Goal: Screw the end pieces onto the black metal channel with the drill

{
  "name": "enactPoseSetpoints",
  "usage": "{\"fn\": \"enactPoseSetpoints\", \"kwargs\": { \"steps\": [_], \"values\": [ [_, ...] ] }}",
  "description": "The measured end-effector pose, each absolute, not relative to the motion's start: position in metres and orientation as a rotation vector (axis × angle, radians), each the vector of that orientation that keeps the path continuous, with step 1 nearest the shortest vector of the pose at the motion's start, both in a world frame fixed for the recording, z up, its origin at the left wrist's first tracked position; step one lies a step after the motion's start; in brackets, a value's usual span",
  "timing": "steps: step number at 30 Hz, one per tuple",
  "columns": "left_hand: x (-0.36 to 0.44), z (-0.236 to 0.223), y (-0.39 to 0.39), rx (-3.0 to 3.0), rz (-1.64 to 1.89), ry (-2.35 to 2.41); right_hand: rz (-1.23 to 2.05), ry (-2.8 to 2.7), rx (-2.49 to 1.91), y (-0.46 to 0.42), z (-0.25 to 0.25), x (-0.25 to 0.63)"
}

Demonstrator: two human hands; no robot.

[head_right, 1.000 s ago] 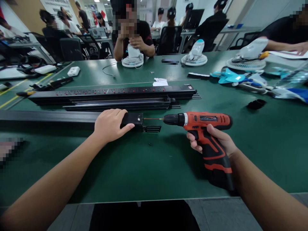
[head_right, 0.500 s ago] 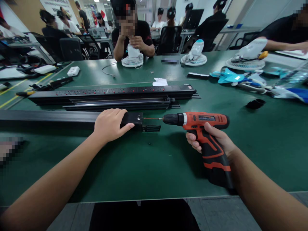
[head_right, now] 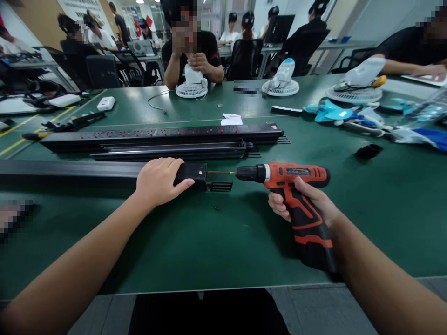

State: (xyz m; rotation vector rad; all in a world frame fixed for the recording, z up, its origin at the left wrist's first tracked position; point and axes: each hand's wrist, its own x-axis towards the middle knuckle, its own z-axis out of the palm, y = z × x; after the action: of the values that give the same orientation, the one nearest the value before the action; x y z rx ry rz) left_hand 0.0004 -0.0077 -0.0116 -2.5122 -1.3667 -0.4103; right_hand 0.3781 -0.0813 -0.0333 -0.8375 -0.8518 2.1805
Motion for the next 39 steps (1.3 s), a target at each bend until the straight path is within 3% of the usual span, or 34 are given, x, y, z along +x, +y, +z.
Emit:
{"fn": "enactPoseSetpoints", "kwargs": {
  "steps": [39],
  "values": [
    [0.000, -0.014, -0.006, -2.522, -0.452, -1.358, 2.042, -0.969, -0.887, -0.083, -0.024, 0.369]
  ]
}}
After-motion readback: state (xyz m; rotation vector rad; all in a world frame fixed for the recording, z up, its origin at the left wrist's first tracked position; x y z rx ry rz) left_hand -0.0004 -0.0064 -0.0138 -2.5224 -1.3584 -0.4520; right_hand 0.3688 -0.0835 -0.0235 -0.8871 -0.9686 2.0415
